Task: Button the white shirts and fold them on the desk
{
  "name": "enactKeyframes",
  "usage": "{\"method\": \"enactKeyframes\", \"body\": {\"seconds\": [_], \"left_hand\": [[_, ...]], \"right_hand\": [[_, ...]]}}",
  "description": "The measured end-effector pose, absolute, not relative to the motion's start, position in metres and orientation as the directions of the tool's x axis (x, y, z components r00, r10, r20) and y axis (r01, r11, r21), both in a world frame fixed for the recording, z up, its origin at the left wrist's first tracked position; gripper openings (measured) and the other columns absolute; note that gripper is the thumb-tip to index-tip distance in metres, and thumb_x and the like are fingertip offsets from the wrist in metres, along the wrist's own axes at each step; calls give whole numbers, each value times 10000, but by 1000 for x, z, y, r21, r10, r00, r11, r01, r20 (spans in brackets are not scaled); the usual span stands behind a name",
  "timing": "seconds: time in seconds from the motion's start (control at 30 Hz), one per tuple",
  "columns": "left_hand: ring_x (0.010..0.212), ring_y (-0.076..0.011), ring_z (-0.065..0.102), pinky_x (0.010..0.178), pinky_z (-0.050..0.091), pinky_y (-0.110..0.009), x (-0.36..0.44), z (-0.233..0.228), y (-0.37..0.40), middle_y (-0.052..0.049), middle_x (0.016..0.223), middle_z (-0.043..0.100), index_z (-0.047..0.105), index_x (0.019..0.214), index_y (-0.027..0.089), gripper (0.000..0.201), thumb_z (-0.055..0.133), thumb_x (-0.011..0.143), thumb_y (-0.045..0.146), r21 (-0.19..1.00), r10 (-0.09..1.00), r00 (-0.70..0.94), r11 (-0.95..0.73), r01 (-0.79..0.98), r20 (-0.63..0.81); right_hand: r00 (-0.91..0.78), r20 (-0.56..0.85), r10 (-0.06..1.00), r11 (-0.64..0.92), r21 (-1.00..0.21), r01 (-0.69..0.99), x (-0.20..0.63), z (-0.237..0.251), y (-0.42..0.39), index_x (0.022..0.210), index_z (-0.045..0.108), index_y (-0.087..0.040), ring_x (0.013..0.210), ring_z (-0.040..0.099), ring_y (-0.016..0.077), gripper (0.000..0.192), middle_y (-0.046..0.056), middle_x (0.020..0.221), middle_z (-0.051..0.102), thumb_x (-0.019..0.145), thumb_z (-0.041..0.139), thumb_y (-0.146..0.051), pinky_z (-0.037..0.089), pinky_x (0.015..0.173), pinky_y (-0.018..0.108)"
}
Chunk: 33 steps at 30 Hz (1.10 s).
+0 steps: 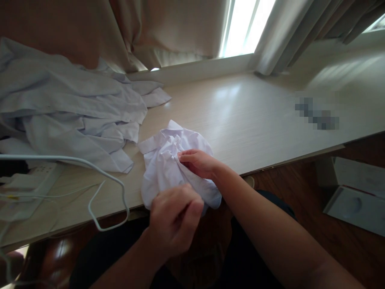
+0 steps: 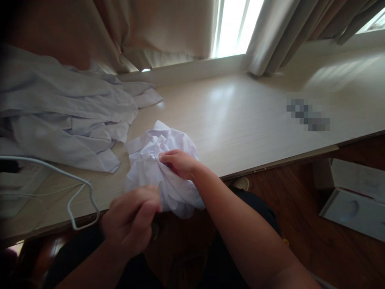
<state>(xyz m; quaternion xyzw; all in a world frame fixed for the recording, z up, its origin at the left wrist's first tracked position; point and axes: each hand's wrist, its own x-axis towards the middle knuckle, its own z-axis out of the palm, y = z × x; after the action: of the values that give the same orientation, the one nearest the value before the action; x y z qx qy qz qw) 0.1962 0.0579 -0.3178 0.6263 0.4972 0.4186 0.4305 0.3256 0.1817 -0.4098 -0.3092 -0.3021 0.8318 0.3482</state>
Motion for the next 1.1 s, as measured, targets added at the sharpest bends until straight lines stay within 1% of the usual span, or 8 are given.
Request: {"method": "enactKeyframes", "body": {"seconds": [0.1, 0.2, 0.27, 0.37, 0.57, 0.73, 0.93, 1.1], "left_hand": [[542, -126, 423, 550, 313, -280, 192, -335, 95, 11, 544, 455, 533, 601, 185, 348, 559, 915, 333, 873, 993, 71, -118, 474, 95], [592, -130, 462, 582, 333, -253, 174, -351, 126, 17, 601, 504, 553, 670, 184, 300, 584, 901, 374, 817, 994, -49, -51, 574, 96], [626, -143, 507, 598, 358, -245, 161, -362, 138, 2, 655, 576, 599, 716, 178, 277, 643, 858, 411, 818, 997, -61, 6, 576, 36], [635, -153, 544, 576, 380, -237, 152, -377, 143, -27, 719, 636, 649, 782, 164, 288, 680, 823, 447, 895, 996, -52, 93, 437, -78], [504, -95, 477, 492, 366, -211, 158, -387, 144, 17, 626, 555, 618, 790, 168, 300, 692, 827, 456, 974, 983, -18, 183, 136, -182], [461, -58, 420, 408, 275, -170, 159, -389, 144, 39, 611, 503, 558, 778, 175, 354, 733, 789, 482, 944, 949, 25, 315, -102, -314], [447, -43, 387, 360, 220, -157, 160, -394, 144, 38, 629, 472, 575, 826, 161, 361, 733, 793, 483, 910, 931, 85, 364, -198, -354], [441, -28, 359, 358, 209, -142, 159, -393, 144, 54, 620, 429, 574, 829, 154, 362, 781, 755, 441, 844, 902, 142, 431, -318, -407]], "right_hand": [[-583, -291, 758, -580, -709, -401, 326, -408, 182, 714, 627, -151, 687, 527, 103, 217, -1, 726, 624, 699, 807, -272, 427, 683, 240], [-591, -323, 739, -617, -678, -399, 328, -405, 183, 753, 638, -151, 670, 532, 113, 218, 4, 713, 623, 704, 807, -280, 442, 678, 251], [-589, -346, 730, -633, -667, -393, 328, -404, 184, 774, 644, -152, 662, 537, 117, 222, 4, 705, 623, 703, 810, -281, 453, 678, 259], [-586, -348, 732, -632, -668, -393, 326, -402, 185, 786, 648, -148, 679, 557, 129, 220, 6, 692, 615, 722, 803, -290, 471, 700, 277], [-593, -333, 733, -618, -690, -376, 320, -397, 185, 805, 643, -156, 704, 589, 155, 239, 21, 711, 637, 733, 791, -329, 490, 729, 318], [-553, -328, 766, -571, -742, -351, 318, -397, 183, 815, 622, -178, 670, 568, 138, 256, 4, 713, 627, 711, 794, -336, 469, 690, 297], [-455, -203, 867, -348, -900, -263, 323, -402, 184, 859, 644, -200, 700, 544, 121, 230, -10, 779, 622, 743, 756, -364, 440, 705, 275], [-452, -114, 885, -208, -965, -163, 330, -399, 185, 901, 700, -198, 749, 554, 129, 173, 8, 845, 654, 779, 710, -320, 431, 726, 278]]}}
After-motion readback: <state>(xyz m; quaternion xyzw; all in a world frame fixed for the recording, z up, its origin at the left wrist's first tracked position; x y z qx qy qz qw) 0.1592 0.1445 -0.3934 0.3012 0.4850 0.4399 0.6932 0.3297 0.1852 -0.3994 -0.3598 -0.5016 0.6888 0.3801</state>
